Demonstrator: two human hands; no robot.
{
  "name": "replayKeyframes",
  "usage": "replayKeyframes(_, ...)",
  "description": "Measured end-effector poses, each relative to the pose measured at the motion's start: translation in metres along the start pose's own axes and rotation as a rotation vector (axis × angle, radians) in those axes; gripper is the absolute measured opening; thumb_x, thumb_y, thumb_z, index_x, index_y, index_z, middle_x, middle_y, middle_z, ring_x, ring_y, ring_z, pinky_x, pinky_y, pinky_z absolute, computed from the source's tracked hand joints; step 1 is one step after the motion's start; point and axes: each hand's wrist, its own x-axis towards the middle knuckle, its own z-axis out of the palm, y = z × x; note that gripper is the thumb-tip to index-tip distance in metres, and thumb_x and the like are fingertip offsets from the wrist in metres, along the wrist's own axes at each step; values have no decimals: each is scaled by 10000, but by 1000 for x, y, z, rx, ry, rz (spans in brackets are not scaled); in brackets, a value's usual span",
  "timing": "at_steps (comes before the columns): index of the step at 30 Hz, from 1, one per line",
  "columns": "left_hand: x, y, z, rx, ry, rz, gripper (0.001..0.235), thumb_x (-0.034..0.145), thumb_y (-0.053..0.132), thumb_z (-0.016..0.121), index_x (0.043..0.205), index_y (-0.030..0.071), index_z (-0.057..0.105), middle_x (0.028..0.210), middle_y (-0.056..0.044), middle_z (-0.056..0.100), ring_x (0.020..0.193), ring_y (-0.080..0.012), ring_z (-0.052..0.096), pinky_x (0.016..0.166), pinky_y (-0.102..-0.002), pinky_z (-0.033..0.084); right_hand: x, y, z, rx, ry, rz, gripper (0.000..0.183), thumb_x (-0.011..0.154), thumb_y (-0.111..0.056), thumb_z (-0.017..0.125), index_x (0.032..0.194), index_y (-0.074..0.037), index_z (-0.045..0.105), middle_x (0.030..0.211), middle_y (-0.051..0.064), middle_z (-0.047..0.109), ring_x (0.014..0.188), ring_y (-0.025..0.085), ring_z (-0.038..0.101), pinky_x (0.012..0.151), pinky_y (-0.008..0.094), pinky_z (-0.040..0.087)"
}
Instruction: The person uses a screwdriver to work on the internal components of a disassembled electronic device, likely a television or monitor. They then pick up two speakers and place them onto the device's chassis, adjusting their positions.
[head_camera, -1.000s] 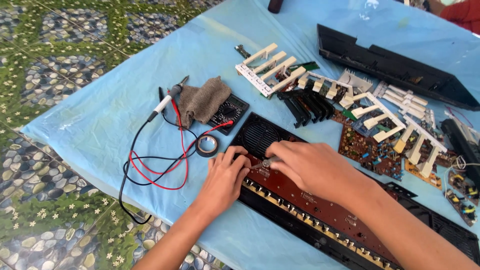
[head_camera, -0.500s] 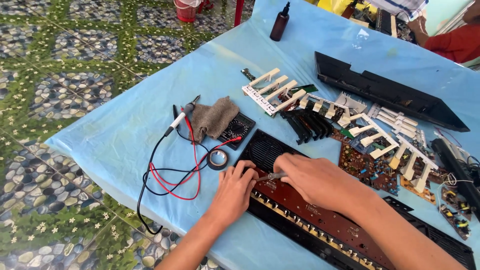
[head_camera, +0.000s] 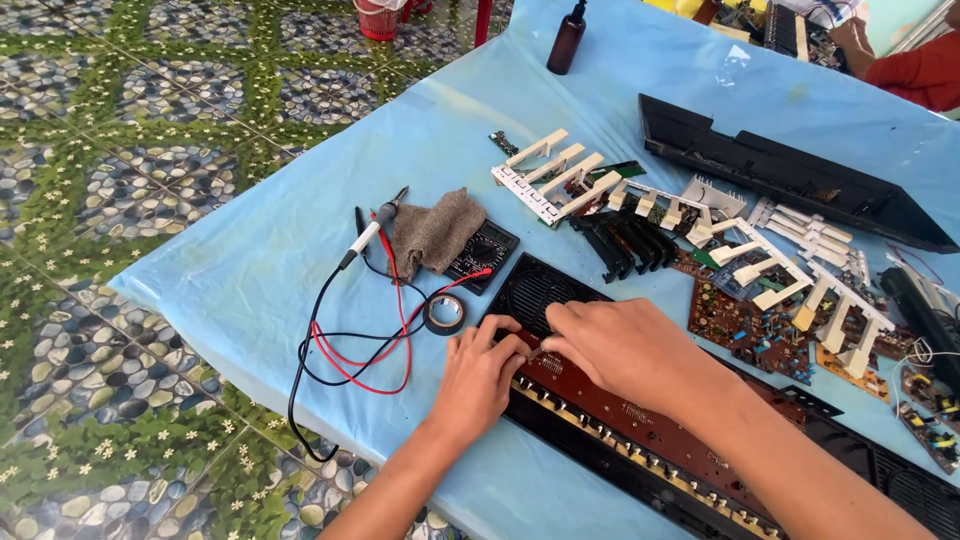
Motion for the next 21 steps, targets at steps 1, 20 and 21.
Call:
replayKeyframes(1,0,-2,2,0,0,0,100,1011,89,587,944,138,641,1191,-48,556,850,-300,582,798,-408,399,-2,-4,-6,0,0,0,204,1087,-310,425,1121,-152,549,869,21,667,778,192,703,623,354,604)
replayKeyframes(20,3,-1,1,10,-51,-65,87,1017,136,583,978,171,652,1221,-14,570,884,-283,625,854,-425,420,-16,13,29,58,123,-53,212,1081,-307,464,1074,-153,610,912,18,683,882,198,704,685,331,608)
replayKeyframes(21,4,-1,1,12,-49,-68,76,1011,139,595,983,172,658,1222,-14,574,897,-291,634,862,-434,427,-15,15,28,126,100,-7,212,1071,-299,467,1134,-160,614,953,8,705,903,195,714,690,330,613)
